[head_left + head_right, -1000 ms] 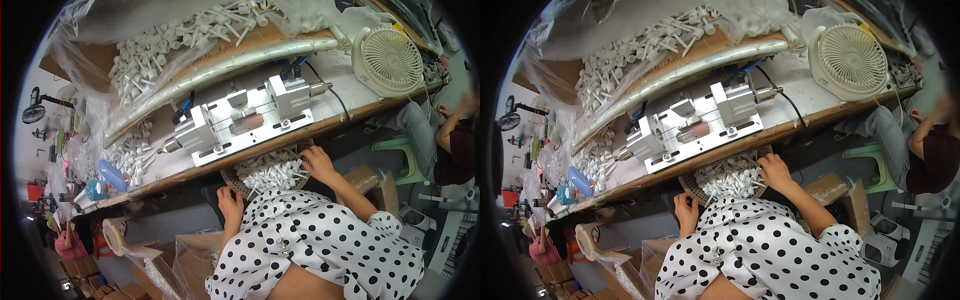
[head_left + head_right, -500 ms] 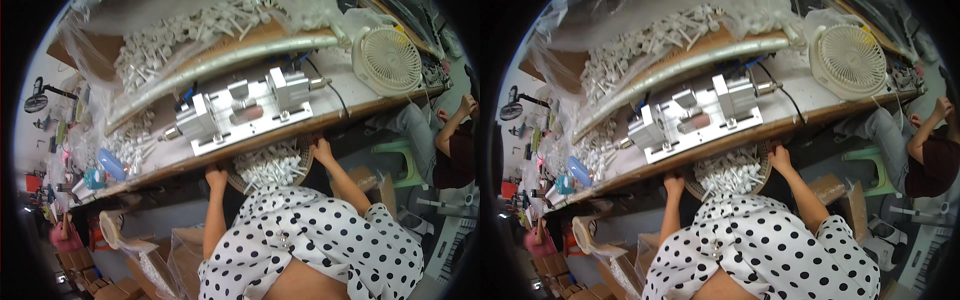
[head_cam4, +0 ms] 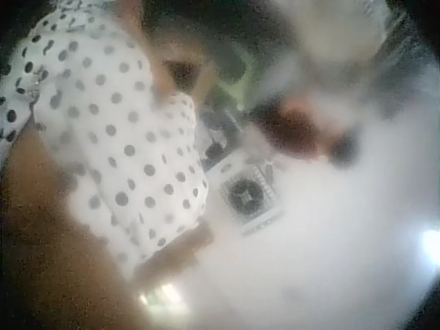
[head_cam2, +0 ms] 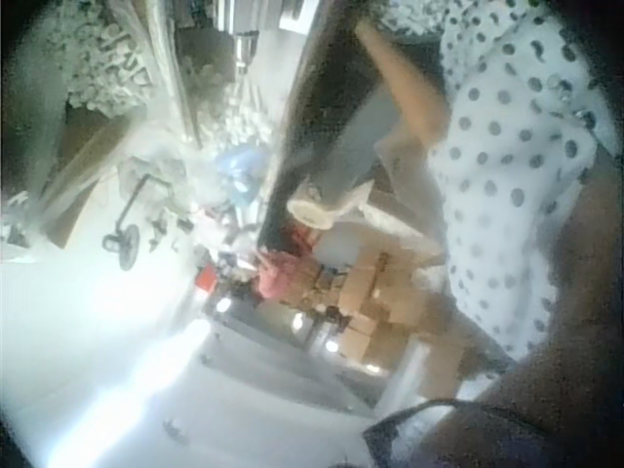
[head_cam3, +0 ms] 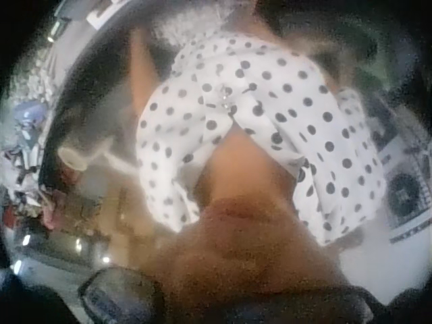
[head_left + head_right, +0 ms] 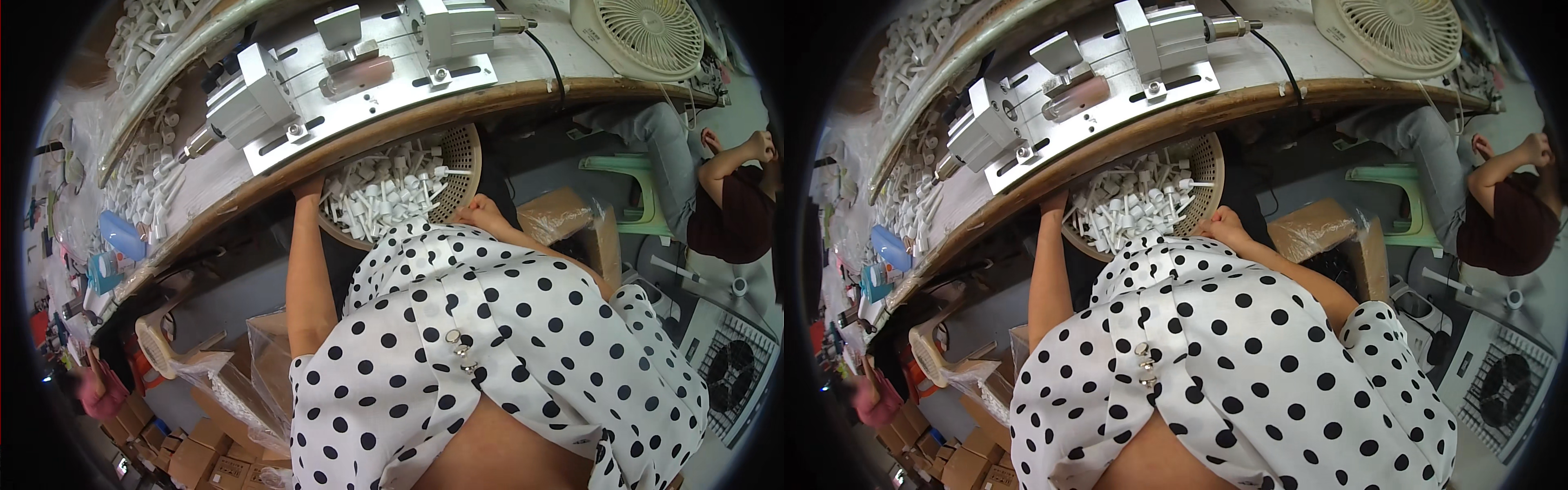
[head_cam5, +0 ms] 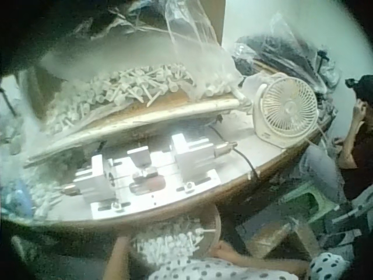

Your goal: Manually assemble small white plastic tubes and components using a specialized tabletop jig.

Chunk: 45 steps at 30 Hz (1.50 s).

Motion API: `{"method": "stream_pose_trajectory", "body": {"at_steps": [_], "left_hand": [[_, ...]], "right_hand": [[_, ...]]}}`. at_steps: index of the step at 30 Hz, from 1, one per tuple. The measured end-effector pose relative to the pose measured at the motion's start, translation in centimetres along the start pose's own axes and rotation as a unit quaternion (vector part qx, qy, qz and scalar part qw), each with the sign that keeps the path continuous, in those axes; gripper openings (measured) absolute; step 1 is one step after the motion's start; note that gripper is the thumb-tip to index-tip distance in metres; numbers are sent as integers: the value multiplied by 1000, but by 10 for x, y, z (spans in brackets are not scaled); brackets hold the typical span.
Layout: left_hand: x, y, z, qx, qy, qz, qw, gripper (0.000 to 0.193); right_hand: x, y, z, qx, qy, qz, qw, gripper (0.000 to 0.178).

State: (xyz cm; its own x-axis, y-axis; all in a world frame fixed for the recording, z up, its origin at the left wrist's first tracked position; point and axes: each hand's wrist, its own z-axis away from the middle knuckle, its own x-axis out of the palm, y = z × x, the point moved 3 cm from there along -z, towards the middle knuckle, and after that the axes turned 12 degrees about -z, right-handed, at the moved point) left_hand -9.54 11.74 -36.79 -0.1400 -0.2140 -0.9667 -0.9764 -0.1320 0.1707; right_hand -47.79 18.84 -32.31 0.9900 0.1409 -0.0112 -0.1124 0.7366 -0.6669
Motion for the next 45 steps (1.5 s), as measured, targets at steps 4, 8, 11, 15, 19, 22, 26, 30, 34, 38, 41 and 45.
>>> {"method": "stream_pose_trajectory", "body": {"at_steps": [4,8,11,15,19,22,26,30,34,38,41,45], "left_hand": [[-19,12,11,-60,-132,-52,988,51],[-83,39,37,-91,-43,73,992,41],[-145,51,52,-74,-182,80,977,35],[-249,74,38,85,-304,283,906,37],[-341,87,-15,110,-123,276,947,29],[-382,95,-69,189,56,193,961,17],[-396,103,-147,287,123,75,947,14],[-397,98,-226,343,174,-98,918,29],[-446,76,-320,301,208,-159,917,40],[-473,71,-381,201,220,-143,944,35],[-436,73,-399,145,98,-135,975,35],[-395,67,-410,107,112,-109,982,48]], "right_hand": [[-13,4,-7,6,-72,13,997,21],[-22,-25,9,-81,-88,152,981,17],[-25,-90,40,-172,-113,353,913,20],[2,-208,94,-358,-201,261,873,18],[50,-301,142,-505,-291,283,762,18],[87,-358,141,-658,-297,261,641,23],[111,-439,92,-690,-210,330,610,34],[116,-544,51,-773,-42,371,512,39],[84,-648,51,-830,139,310,442,37],[75,-683,54,-759,184,378,498,32],[98,-668,39,-689,92,508,509,29],[119,-635,-2,-658,0,538,527,25]]}}
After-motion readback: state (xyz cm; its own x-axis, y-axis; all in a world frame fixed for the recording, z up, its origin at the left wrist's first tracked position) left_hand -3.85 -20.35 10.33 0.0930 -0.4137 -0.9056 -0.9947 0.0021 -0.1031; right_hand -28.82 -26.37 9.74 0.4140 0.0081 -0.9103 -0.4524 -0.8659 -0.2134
